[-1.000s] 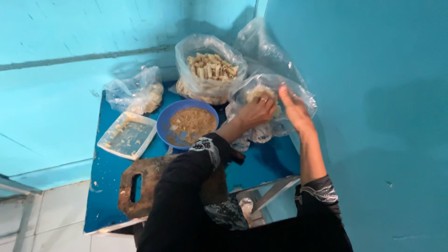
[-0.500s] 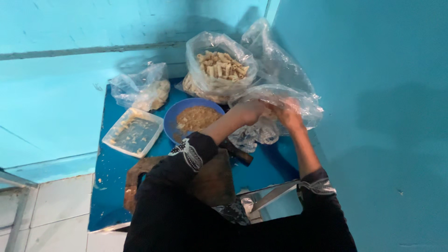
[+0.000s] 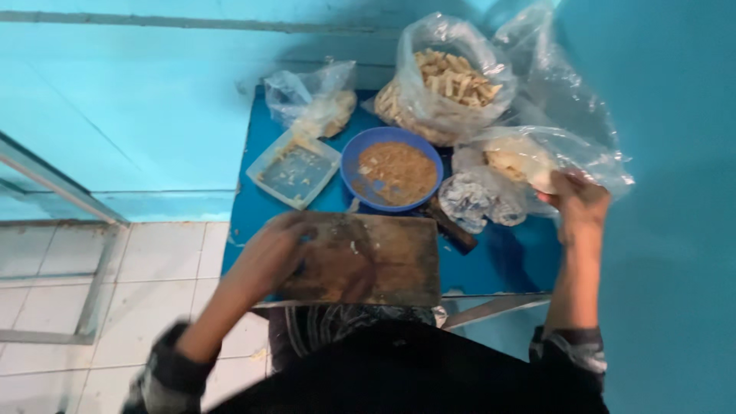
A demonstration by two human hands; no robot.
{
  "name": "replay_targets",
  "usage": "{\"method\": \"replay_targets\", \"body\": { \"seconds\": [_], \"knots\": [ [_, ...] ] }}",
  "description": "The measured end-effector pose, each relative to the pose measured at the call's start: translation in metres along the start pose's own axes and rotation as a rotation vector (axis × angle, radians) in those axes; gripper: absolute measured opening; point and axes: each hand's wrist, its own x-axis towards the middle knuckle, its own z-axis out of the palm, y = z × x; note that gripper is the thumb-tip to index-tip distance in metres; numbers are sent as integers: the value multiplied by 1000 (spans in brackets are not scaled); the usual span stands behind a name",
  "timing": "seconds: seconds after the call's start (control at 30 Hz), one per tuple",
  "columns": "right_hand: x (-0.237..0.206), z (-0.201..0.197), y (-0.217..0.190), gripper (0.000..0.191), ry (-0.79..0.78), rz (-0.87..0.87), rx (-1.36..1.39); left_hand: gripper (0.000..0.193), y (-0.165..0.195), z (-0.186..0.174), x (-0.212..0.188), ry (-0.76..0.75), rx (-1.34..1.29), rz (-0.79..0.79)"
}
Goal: The person sits on the floor at a low blue table and works pieces of pale dough: they tear and fold pieces by hand, cut a round dough mass with a knife on a wooden board, dip pieces into a bowl of brown crumb coating, and place coated pieces into a plastic bag.
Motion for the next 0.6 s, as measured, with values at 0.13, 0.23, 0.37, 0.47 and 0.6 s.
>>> {"method": "replay_targets", "body": {
  "seconds": [0.13, 0.23, 0.37, 0.47, 0.6],
  "knots": [
    [-64, 17, 3, 32, -114, 58, 148, 61, 2, 58, -49, 405, 244, -342],
    [-108, 69, 5, 32, -437, 200, 36, 57, 14, 85, -54, 452, 268, -420],
    [-149, 128, 0, 28, -797, 267, 15, 67, 45, 90, -42, 352, 461, -537],
    [-161, 142, -10, 29, -952, 266, 24, 66, 68, 83, -35, 406, 53, -439],
    [-167, 139, -22, 30, -970, 172, 90, 52, 87, 87, -21, 297, -1525, -394]
  ]
}}
